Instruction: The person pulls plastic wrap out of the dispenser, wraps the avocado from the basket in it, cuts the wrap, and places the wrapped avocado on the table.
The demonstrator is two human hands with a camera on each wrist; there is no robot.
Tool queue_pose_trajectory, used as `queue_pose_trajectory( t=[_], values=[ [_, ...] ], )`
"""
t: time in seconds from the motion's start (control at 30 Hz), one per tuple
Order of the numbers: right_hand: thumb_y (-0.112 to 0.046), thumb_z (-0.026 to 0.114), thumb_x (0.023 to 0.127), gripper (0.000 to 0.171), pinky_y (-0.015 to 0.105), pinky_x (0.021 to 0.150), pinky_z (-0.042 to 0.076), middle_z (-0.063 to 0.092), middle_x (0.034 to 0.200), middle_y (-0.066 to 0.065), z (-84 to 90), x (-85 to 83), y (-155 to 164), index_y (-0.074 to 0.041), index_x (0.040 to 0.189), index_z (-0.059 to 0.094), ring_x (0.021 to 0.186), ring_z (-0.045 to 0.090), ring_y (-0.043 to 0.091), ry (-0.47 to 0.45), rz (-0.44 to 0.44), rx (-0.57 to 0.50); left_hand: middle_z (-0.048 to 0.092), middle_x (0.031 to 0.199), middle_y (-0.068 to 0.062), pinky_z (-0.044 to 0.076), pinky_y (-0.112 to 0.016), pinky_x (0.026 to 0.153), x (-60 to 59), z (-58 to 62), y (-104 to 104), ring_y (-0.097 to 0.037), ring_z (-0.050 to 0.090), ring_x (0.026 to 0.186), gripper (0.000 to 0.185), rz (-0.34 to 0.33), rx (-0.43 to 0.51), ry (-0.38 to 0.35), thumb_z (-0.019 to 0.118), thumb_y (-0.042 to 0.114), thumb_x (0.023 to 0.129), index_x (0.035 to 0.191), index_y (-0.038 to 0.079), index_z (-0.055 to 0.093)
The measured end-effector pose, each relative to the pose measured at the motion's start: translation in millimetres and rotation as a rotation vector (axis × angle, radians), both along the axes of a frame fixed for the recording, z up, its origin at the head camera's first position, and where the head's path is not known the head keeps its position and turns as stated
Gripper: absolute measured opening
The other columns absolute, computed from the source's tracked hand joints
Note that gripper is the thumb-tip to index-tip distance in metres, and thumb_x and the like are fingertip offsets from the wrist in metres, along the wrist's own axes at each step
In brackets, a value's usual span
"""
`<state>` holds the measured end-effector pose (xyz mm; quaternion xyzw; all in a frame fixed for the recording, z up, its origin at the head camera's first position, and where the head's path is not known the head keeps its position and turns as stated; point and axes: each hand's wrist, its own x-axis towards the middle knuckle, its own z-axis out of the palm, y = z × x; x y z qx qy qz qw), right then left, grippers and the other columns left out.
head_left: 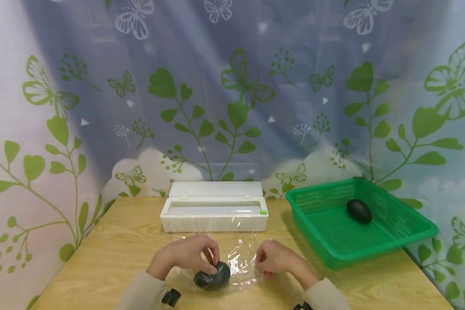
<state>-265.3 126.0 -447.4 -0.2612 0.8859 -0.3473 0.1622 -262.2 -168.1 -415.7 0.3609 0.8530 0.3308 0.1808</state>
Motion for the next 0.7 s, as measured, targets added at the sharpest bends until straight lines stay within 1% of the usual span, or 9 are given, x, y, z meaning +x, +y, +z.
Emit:
queue_pose_trajectory(
  t=[0.07, 0.13, 0.2, 0.27, 0.33, 0.43, 0.5, 0.6, 0.7],
  values=[
    [0.005, 0.066, 0.087, 0.018, 0.022, 0.045, 0.051, 0.068, 0.059, 0.008, 1.3, -0.4, 0.4, -0.004, 0.072, 0.069, 0.049, 0.059, 0.011, 0.007, 0.003, -0.007, 0.074, 0.095, 0.001, 0.058, -0.023, 0.083, -0.8, -0.4, 0.5, -0.006, 0.072, 0.089, 0.011, -0.005, 0.005, 0.033, 0.079, 0.008, 0.089, 0.085, 0.012, 0.07],
    [0.005, 0.066, 0.087, 0.018, 0.02, 0.045, 0.047, 0.068, 0.058, 0.01, 1.9, -0.6, 0.5, -0.003, 0.072, 0.068, 0.049, 0.058, 0.01, 0.012, 0.008, -0.012, 0.073, 0.093, 0.0, 0.058, -0.023, 0.083, -1.0, -0.9, 1.0, -0.006, 0.072, 0.087, 0.011, 0.003, 0.009, 0.043, 0.078, 0.007, 0.089, 0.085, 0.011, 0.069],
    [0.005, 0.065, 0.087, 0.017, 0.018, 0.044, 0.046, 0.068, 0.058, 0.01, 1.9, -0.4, 0.4, -0.003, 0.072, 0.068, 0.048, 0.057, 0.009, 0.009, 0.015, -0.017, 0.073, 0.094, -0.001, 0.058, -0.022, 0.082, -0.3, -1.9, 1.6, -0.006, 0.071, 0.086, 0.01, 0.01, 0.01, 0.021, 0.079, 0.011, 0.09, 0.087, 0.01, 0.07],
    [0.005, 0.065, 0.086, 0.016, 0.017, 0.044, 0.045, 0.068, 0.058, 0.01, 1.8, -0.1, 0.3, -0.002, 0.072, 0.068, 0.048, 0.056, 0.008, 0.003, 0.017, -0.02, 0.072, 0.095, -0.002, 0.057, -0.02, 0.08, 0.6, -3.4, 2.6, -0.005, 0.07, 0.084, 0.013, 0.016, 0.017, -0.009, 0.082, 0.016, 0.088, 0.089, 0.009, 0.07],
    [0.005, 0.065, 0.086, 0.016, 0.017, 0.044, 0.045, 0.067, 0.057, 0.009, 1.5, 0.0, 0.3, -0.002, 0.072, 0.068, 0.048, 0.056, 0.008, 0.006, 0.018, -0.02, 0.072, 0.094, -0.003, 0.058, -0.021, 0.081, 0.7, -5.2, 3.7, -0.003, 0.069, 0.084, 0.015, -0.007, 0.028, -0.015, 0.083, 0.017, 0.088, 0.089, 0.008, 0.071],
    [0.004, 0.064, 0.086, 0.017, 0.017, 0.044, 0.045, 0.067, 0.057, 0.01, 1.0, -0.5, 0.5, -0.003, 0.072, 0.068, 0.048, 0.056, 0.008, 0.015, 0.018, -0.019, 0.07, 0.088, 0.0, 0.059, -0.021, 0.084, 0.4, -6.8, 4.9, -0.001, 0.067, 0.084, 0.015, -0.046, 0.028, 0.015, 0.08, 0.013, 0.089, 0.083, 0.007, 0.069],
    [0.004, 0.064, 0.087, 0.018, 0.017, 0.044, 0.045, 0.067, 0.057, 0.01, 0.5, -0.9, 0.7, -0.004, 0.071, 0.068, 0.048, 0.056, 0.008, 0.023, 0.018, -0.017, 0.069, 0.086, 0.003, 0.059, -0.022, 0.087, -0.1, -7.4, 4.9, 0.0, 0.065, 0.086, 0.016, -0.062, 0.013, 0.05, 0.077, 0.01, 0.092, 0.081, 0.008, 0.067],
    [0.004, 0.065, 0.087, 0.019, 0.017, 0.044, 0.045, 0.067, 0.056, 0.009, -0.8, -1.1, 1.2, -0.005, 0.071, 0.067, 0.048, 0.057, 0.009, 0.024, 0.014, -0.015, 0.067, 0.086, 0.008, 0.058, -0.022, 0.089, 0.0, -7.6, 4.8, 0.0, 0.065, 0.09, 0.018, -0.042, -0.021, 0.089, 0.074, 0.01, 0.095, 0.08, 0.01, 0.063],
    [0.003, 0.066, 0.088, 0.019, 0.017, 0.044, 0.045, 0.067, 0.057, 0.008, -2.1, -0.1, 1.6, -0.004, 0.071, 0.068, 0.048, 0.056, 0.009, 0.01, 0.013, -0.011, 0.067, 0.088, 0.008, 0.058, -0.025, 0.09, 0.3, -8.9, 4.9, -0.001, 0.066, 0.094, 0.019, -0.029, -0.033, 0.112, 0.071, 0.011, 0.097, 0.081, 0.011, 0.06]
  ],
)
